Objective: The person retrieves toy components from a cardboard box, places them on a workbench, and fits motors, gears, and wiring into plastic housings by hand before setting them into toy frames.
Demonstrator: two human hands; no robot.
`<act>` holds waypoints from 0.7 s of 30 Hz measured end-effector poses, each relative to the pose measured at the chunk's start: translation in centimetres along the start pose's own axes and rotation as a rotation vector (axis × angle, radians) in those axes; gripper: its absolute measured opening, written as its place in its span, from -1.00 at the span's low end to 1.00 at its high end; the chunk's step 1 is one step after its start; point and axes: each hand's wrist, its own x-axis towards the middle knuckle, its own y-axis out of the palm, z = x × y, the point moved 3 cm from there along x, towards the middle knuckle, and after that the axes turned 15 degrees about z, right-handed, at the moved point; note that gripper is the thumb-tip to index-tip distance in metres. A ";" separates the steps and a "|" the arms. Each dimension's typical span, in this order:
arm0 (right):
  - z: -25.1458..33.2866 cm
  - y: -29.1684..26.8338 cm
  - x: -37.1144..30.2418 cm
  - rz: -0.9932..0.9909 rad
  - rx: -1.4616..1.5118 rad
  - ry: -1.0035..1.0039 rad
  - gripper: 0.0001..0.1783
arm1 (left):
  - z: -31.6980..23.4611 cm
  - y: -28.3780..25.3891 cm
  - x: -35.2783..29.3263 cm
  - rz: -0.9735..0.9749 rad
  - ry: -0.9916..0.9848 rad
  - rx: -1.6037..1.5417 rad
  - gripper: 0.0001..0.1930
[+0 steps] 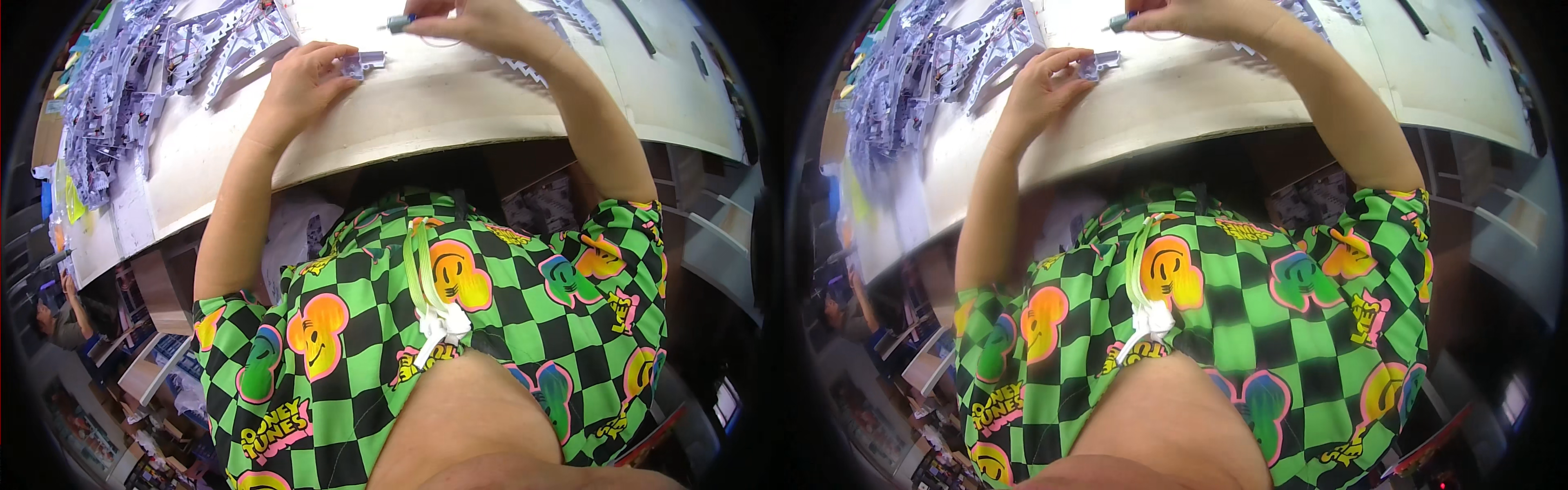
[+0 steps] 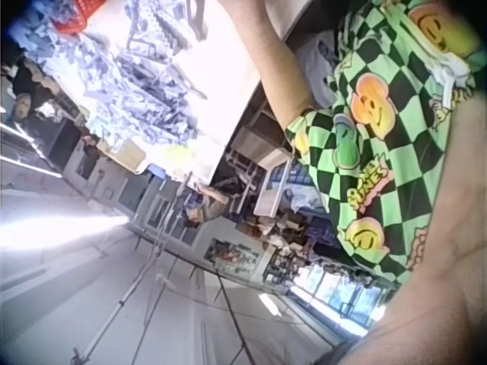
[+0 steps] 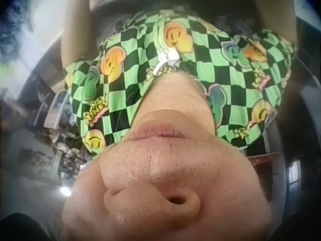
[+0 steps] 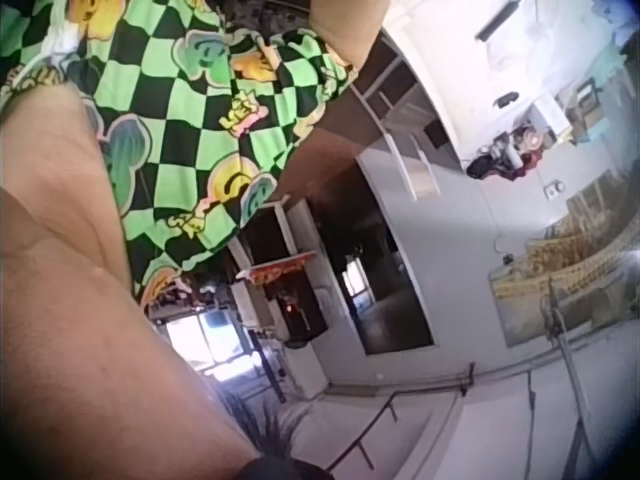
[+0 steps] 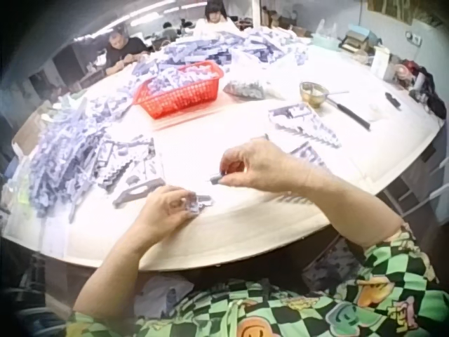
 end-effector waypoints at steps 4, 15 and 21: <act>-2.1 2.4 -0.2 -0.035 -0.071 -0.019 -0.72 | -1.0 2.1 0.7 -0.164 0.077 0.098 -0.59; -2.5 3.2 -0.3 -0.094 -0.091 -0.032 -0.73 | -1.1 2.7 0.9 -0.225 0.062 0.066 -0.62; -1.9 3.6 -0.4 -0.099 -0.125 -0.095 -0.76 | -1.3 2.9 0.5 -0.218 0.057 0.055 -0.63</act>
